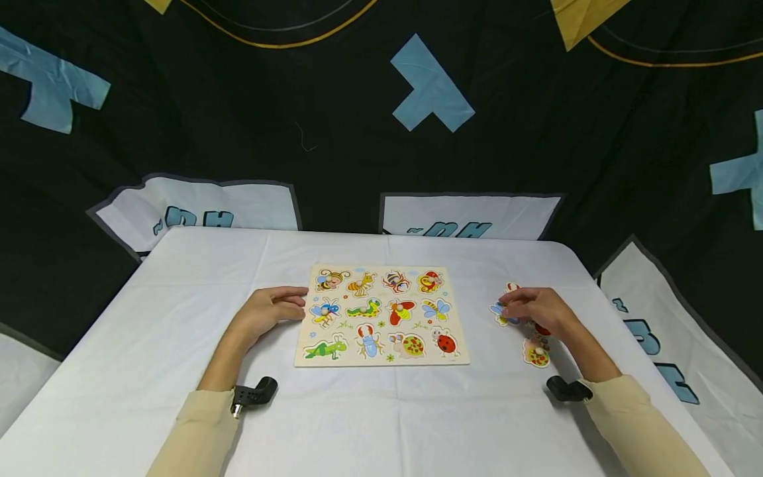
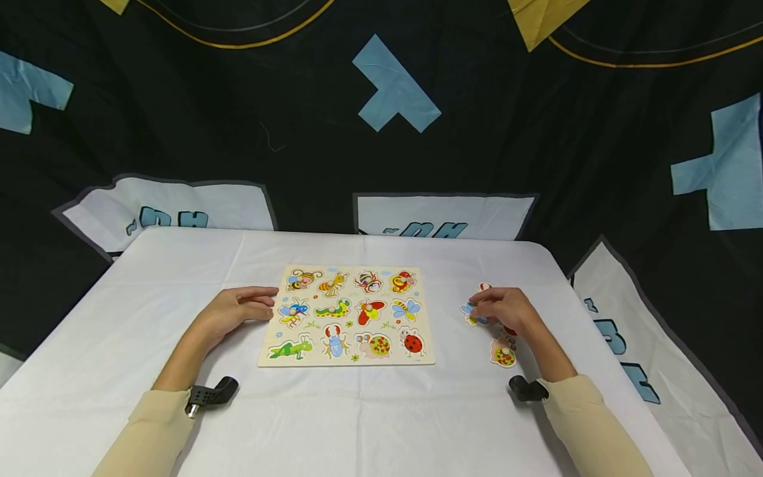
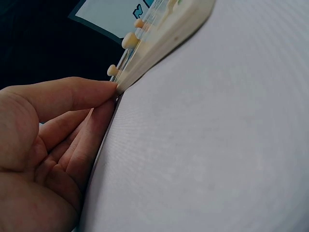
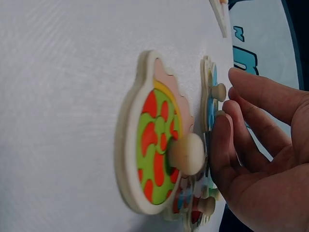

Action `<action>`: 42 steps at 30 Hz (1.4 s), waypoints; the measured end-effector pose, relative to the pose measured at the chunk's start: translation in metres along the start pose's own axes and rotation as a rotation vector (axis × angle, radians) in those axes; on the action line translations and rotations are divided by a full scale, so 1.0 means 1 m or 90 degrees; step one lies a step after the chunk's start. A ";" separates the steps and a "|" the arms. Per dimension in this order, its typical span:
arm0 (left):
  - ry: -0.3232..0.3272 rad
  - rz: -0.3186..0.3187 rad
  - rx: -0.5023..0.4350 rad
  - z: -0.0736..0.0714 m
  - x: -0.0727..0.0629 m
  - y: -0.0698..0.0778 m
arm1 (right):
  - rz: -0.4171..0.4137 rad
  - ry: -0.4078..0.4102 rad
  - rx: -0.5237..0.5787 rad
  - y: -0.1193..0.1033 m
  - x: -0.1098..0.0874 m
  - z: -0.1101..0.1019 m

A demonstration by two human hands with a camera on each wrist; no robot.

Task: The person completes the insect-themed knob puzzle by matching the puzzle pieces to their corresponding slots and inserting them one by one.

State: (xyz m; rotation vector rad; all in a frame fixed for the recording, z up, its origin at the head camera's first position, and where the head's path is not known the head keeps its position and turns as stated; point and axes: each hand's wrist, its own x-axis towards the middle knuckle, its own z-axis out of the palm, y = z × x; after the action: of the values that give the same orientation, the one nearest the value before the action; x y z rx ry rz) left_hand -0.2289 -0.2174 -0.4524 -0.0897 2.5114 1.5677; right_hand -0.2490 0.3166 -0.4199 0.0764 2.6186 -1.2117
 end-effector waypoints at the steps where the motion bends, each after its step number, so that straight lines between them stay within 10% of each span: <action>1: 0.001 0.001 0.000 0.000 0.000 0.000 | 0.002 0.001 0.005 0.001 0.000 0.000; 42: 0.004 0.008 0.008 0.000 -0.001 0.002 | -0.002 -0.052 0.041 0.017 0.007 -0.007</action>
State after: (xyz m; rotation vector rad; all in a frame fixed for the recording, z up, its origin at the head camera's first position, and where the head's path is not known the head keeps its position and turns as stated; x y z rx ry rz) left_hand -0.2281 -0.2168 -0.4508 -0.0782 2.5310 1.5580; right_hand -0.2540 0.3327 -0.4302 0.0345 2.5110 -1.2719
